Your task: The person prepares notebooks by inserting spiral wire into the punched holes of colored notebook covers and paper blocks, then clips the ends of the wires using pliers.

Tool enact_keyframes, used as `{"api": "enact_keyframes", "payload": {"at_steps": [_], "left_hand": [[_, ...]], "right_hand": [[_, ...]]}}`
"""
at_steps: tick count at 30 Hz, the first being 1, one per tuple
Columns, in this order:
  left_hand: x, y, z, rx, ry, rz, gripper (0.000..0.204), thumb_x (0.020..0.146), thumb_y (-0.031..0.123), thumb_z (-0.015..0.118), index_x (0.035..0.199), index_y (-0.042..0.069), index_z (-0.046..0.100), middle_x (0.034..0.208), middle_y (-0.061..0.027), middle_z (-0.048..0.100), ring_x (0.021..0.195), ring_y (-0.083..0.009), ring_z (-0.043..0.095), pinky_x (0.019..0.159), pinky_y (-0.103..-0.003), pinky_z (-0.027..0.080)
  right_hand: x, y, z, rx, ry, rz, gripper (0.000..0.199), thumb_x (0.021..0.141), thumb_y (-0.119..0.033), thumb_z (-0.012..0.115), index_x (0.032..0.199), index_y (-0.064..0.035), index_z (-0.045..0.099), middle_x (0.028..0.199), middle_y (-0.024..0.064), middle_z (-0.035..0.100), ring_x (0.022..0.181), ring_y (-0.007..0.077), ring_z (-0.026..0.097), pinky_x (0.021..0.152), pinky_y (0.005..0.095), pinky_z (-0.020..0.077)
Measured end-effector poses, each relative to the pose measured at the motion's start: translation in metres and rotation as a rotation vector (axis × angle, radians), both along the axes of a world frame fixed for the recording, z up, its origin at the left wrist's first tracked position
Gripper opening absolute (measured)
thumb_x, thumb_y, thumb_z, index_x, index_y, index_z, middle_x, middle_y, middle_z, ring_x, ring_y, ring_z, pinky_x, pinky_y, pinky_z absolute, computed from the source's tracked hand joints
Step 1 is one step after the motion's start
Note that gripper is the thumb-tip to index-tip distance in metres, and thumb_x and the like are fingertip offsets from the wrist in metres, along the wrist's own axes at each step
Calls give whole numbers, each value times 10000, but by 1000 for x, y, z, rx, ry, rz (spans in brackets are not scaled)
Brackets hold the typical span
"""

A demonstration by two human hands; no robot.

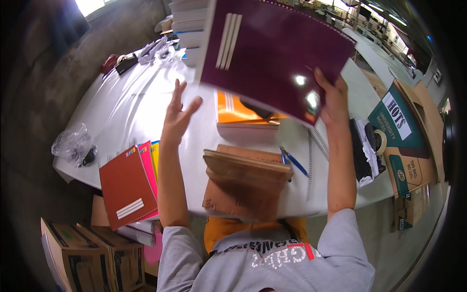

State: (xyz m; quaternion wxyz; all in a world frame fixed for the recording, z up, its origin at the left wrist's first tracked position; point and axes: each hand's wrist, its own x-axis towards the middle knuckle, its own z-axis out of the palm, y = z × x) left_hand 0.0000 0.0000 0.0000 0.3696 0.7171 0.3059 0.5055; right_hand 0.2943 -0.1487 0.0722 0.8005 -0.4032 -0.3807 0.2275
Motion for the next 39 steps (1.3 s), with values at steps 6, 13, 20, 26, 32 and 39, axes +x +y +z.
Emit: {"api": "enact_keyframes", "payload": {"at_steps": [6,13,20,26,32,39], "left_hand": [[-65,-120,32,-171,-210,-169,596,740,-53,702,1268,-9,429,1165,-110,574,1055,-158,556,828,-277,482],[-60,-175,-99,-176,-141,-51,694,794,-5,677,1345,12,255,1254,-110,433,1108,-201,469,950,-338,383],[-58,-182,-128,-207,-31,47,621,806,34,683,1297,10,303,1159,-106,526,1038,-194,526,891,-322,428],[-72,-158,-87,-110,297,1,462,803,-34,631,1175,-1,358,984,-214,625,882,-239,654,658,-351,514],[-50,-99,-59,-21,-5,-2,341,830,19,654,1100,-1,448,908,-73,611,715,-101,591,582,-244,472],[-41,-84,-66,-99,-74,7,349,851,83,650,1134,8,460,881,-33,588,711,-81,535,605,-238,446]], "right_hand": [[-90,-108,-50,-69,-387,-8,325,797,-25,684,1095,19,562,944,55,634,820,121,583,748,246,468],[-126,-153,-166,-321,-362,102,464,867,-86,632,1238,25,377,1020,82,565,917,130,541,782,245,448],[-117,-161,-210,-456,-479,26,437,904,-62,560,1260,47,331,1073,112,537,941,150,527,792,258,448],[-104,-148,-140,-339,-461,-41,413,899,-69,576,1249,23,377,1002,77,561,750,87,524,558,191,442],[-90,-82,-69,-99,-640,-135,276,903,-110,583,1118,-13,439,933,66,579,708,80,528,547,213,434],[-93,-67,-56,-139,-658,-108,238,891,-132,605,1022,-41,429,730,69,612,553,134,560,548,261,446]]}}
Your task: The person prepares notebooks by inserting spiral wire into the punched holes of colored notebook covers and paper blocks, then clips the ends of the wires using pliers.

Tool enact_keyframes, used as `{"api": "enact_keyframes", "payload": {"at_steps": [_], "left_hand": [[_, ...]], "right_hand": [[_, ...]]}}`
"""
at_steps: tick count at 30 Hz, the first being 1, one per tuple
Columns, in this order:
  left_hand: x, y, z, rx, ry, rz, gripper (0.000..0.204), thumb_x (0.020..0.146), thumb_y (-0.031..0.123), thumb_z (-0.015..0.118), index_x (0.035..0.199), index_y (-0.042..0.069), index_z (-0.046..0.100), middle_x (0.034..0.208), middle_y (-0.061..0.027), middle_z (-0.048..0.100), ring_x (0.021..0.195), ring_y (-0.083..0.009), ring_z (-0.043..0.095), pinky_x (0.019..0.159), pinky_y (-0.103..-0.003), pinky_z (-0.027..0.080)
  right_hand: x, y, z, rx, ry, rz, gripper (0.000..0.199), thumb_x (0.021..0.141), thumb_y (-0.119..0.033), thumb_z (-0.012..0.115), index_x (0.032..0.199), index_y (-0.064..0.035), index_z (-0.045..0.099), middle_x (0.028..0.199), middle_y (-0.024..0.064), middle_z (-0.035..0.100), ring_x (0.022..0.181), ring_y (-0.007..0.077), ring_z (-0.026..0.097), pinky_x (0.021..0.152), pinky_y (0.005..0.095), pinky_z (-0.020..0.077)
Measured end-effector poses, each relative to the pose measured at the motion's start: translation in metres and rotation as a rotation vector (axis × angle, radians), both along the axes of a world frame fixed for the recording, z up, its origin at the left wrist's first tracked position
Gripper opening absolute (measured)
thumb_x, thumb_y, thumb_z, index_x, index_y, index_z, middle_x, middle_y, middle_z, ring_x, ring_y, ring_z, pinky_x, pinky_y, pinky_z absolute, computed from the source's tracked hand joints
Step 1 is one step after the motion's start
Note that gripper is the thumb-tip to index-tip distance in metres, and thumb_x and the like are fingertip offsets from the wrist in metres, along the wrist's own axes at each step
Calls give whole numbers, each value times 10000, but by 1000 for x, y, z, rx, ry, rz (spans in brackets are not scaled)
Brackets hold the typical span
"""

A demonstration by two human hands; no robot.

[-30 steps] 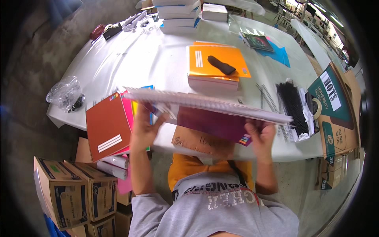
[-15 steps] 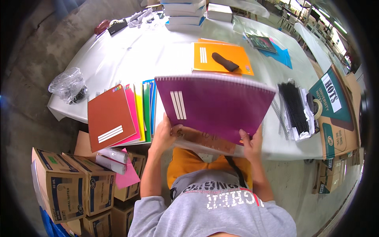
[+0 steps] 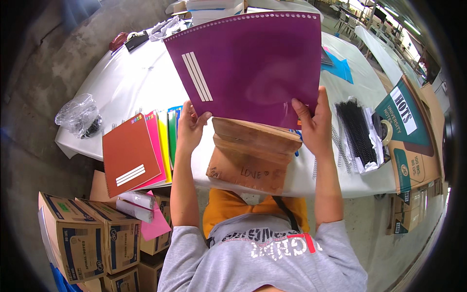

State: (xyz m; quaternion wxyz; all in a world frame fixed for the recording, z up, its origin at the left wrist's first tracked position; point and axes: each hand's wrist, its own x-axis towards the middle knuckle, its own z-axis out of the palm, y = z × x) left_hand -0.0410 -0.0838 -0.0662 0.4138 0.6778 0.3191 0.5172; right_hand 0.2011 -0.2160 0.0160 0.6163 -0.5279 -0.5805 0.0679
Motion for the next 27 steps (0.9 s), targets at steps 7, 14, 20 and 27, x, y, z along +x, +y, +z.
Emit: {"api": "enact_keyframes", "payload": {"at_steps": [7,14,20,27], "left_hand": [[-9,-6,-51,36,131,70,348,861,49,615,1156,-8,438,812,-54,564,685,-125,518,620,-273,434],[-1,-32,-71,252,454,259,309,770,-91,546,1071,-38,502,925,-226,575,873,-401,532,762,-443,433],[-12,-33,-59,173,564,304,344,763,-53,618,1090,-35,511,990,-221,568,987,-389,520,864,-422,411],[55,-94,54,784,329,521,583,784,237,714,1244,0,446,1233,-171,478,1244,-361,383,1049,-502,259]], "right_hand": [[2,-13,-5,-124,-167,15,281,864,-137,636,1004,-11,427,777,160,628,660,285,641,589,316,469],[43,-53,-86,-120,372,421,434,858,-117,627,1243,-31,447,1277,94,480,1221,208,422,868,287,445],[106,-2,-86,-761,-315,-544,343,837,-136,586,1124,-27,432,943,180,625,899,307,629,742,397,505],[195,1,-114,-1042,-430,-458,493,801,-131,484,1286,-69,416,1079,264,597,1029,410,570,888,457,446]]}}
